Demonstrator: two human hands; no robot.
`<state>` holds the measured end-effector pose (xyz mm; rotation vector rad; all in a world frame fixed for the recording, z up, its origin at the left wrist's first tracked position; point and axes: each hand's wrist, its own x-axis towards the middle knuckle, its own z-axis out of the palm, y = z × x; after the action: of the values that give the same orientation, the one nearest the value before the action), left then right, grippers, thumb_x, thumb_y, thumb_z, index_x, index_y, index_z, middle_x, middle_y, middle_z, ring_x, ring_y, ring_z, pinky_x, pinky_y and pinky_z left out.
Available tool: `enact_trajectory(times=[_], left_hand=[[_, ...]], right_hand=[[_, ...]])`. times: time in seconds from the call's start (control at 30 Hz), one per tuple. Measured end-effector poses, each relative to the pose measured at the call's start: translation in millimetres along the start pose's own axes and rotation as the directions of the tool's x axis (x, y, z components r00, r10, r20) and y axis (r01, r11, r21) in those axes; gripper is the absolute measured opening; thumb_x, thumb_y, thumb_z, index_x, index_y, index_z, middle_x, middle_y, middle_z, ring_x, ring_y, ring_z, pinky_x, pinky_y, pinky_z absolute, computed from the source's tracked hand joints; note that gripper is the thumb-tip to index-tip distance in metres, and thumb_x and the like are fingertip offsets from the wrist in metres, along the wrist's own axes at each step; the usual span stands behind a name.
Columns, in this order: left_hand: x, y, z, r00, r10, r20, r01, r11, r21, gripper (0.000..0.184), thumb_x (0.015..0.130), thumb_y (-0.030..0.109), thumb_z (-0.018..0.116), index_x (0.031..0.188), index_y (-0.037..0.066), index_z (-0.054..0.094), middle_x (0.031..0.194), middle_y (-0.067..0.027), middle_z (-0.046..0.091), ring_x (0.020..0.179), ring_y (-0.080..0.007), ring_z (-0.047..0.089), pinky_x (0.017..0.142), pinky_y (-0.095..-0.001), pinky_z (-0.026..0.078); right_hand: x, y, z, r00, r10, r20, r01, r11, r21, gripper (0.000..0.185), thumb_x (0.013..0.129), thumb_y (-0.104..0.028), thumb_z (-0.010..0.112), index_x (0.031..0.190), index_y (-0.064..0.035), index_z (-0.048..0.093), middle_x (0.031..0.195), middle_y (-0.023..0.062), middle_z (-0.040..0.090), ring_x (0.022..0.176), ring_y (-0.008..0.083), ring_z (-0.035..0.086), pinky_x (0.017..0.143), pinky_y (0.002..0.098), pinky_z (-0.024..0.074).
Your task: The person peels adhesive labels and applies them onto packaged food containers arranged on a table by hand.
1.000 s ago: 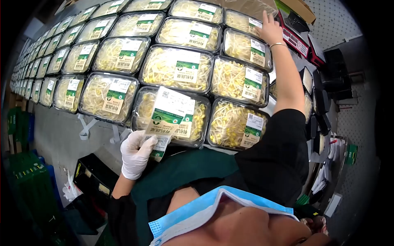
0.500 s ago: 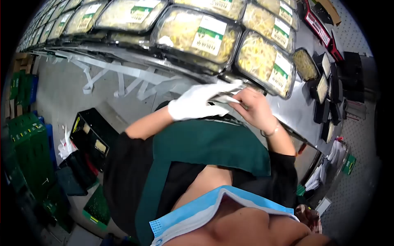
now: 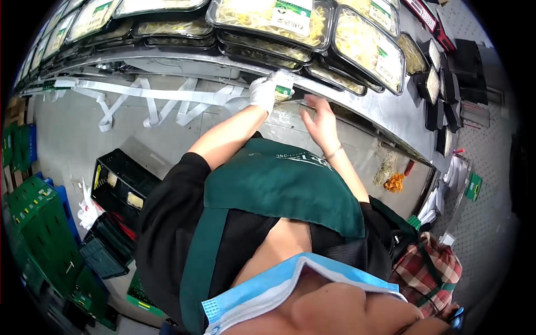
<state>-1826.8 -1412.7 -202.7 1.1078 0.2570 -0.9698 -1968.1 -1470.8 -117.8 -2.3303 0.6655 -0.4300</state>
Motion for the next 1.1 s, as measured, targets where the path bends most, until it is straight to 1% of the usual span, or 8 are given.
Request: enact_trajectory(times=[0.13, 0.33, 0.47, 0.63, 0.73, 0.8, 0.9, 1.1], left_hand=[[-3.1, 18.9, -2.3, 0.997, 0.039, -0.066, -0.003, 0.879, 0.476, 0.04, 0.071, 0.033, 0.066, 0.078, -0.005, 0.061, 0.069, -0.0084, 0.059, 0.06, -0.0161, 0.054, 0.057, -0.0276, 0.043], [9.1, 15.4, -24.0, 0.934, -0.053, 0.354, -0.029, 0.975, 0.222, 0.072, 0.071, 0.039, 0.063, 0.12, -0.007, 0.038, 0.122, -0.0138, 0.045, 0.112, -0.0216, 0.043, 0.093, -0.027, 0.034], [-27.9, 72.6, -63.1, 0.991, 0.031, -0.13, 0.063, 0.75, 0.659, 0.105, 0.061, 0.04, 0.072, 0.13, -0.009, 0.011, 0.126, -0.0267, 0.034, 0.117, -0.0328, 0.036, 0.097, -0.0285, 0.029], [-97.5, 103.2, -237.5, 0.852, 0.523, 0.001, -0.504, 0.821, 0.268, 0.063, 0.074, 0.023, 0.062, 0.124, -0.002, 0.035, 0.117, -0.0157, 0.047, 0.111, -0.0224, 0.041, 0.093, -0.0331, 0.034], [-151.1, 57.9, -383.6, 0.84, 0.24, -0.487, -0.28, 0.96, -0.01, 0.019, 0.077, 0.02, 0.058, 0.087, 0.005, 0.056, 0.08, -0.0005, 0.058, 0.069, -0.0096, 0.054, 0.063, -0.0232, 0.045], [-171.9, 9.7, -499.0, 0.801, 0.515, -0.306, -0.214, 0.723, 0.656, 0.012, 0.078, 0.02, 0.055, 0.076, 0.008, 0.055, 0.069, 0.0001, 0.058, 0.059, -0.0122, 0.055, 0.054, -0.0252, 0.044], [-250.7, 6.5, -530.4, 0.664, -0.157, -0.731, 0.083, 0.987, -0.137, 0.017, 0.078, 0.016, 0.047, 0.066, 0.007, 0.053, 0.062, -0.0034, 0.054, 0.049, -0.014, 0.049, 0.044, -0.0301, 0.039], [-281.3, 26.4, -621.6, 0.683, 0.01, -0.731, -0.161, 0.977, -0.137, 0.015, 0.079, 0.018, 0.048, 0.079, 0.006, 0.057, 0.076, -0.0047, 0.062, 0.055, -0.0117, 0.054, 0.046, -0.0229, 0.038]], right_hand=[[25.0, 4.5, 31.8, 0.956, -0.289, 0.052, 0.293, 0.928, -0.231, 0.051, 0.069, -0.015, 0.062, 0.114, -0.0008, 0.043, 0.114, 0.0148, 0.048, 0.107, 0.0286, 0.044, 0.088, 0.0373, 0.0352], [35.8, 42.9, 64.2, 0.919, -0.318, 0.234, 0.394, 0.773, -0.497, 0.062, 0.065, -0.016, 0.063, 0.121, -0.0028, 0.038, 0.128, 0.0136, 0.038, 0.119, 0.0262, 0.036, 0.09, 0.046, 0.0322], [34.6, 33.8, 68.4, 0.916, -0.338, 0.217, 0.402, 0.746, -0.531, 0.066, 0.067, -0.017, 0.06, 0.126, -0.0028, 0.033, 0.129, 0.0147, 0.036, 0.12, 0.0277, 0.033, 0.093, 0.0451, 0.028], [32.1, 33.8, 69.5, 0.879, -0.46, 0.121, 0.466, 0.782, -0.414, 0.064, 0.067, -0.016, 0.063, 0.122, 0.002, 0.034, 0.12, 0.0216, 0.04, 0.111, 0.0364, 0.038, 0.093, 0.0454, 0.0281], [20.4, -13.7, 90.5, 0.868, -0.493, 0.059, 0.468, 0.773, -0.43, 0.055, 0.07, -0.016, 0.062, 0.117, 0.0002, 0.039, 0.112, 0.017, 0.044, 0.104, 0.0338, 0.041, 0.087, 0.0443, 0.0297], [20.3, -59.2, 126.9, 0.859, -0.483, 0.172, 0.513, 0.799, -0.314, 0.053, 0.068, -0.013, 0.063, 0.115, -0.0002, 0.041, 0.11, 0.0171, 0.044, 0.103, 0.0336, 0.041, 0.088, 0.0436, 0.0294], [29.2, -115.3, 214.3, 0.797, -0.491, 0.353, 0.558, 0.822, -0.116, 0.049, 0.067, -0.011, 0.062, 0.111, 0.0002, 0.044, 0.102, 0.0196, 0.049, 0.096, 0.0356, 0.044, 0.086, 0.0429, 0.0327], [39.8, -258.5, 348.9, 0.6, -0.507, 0.619, 0.584, 0.806, 0.095, 0.043, 0.067, -0.011, 0.063, 0.105, 0.0002, 0.046, 0.099, 0.0173, 0.052, 0.095, 0.0341, 0.046, 0.082, 0.0388, 0.0379]])
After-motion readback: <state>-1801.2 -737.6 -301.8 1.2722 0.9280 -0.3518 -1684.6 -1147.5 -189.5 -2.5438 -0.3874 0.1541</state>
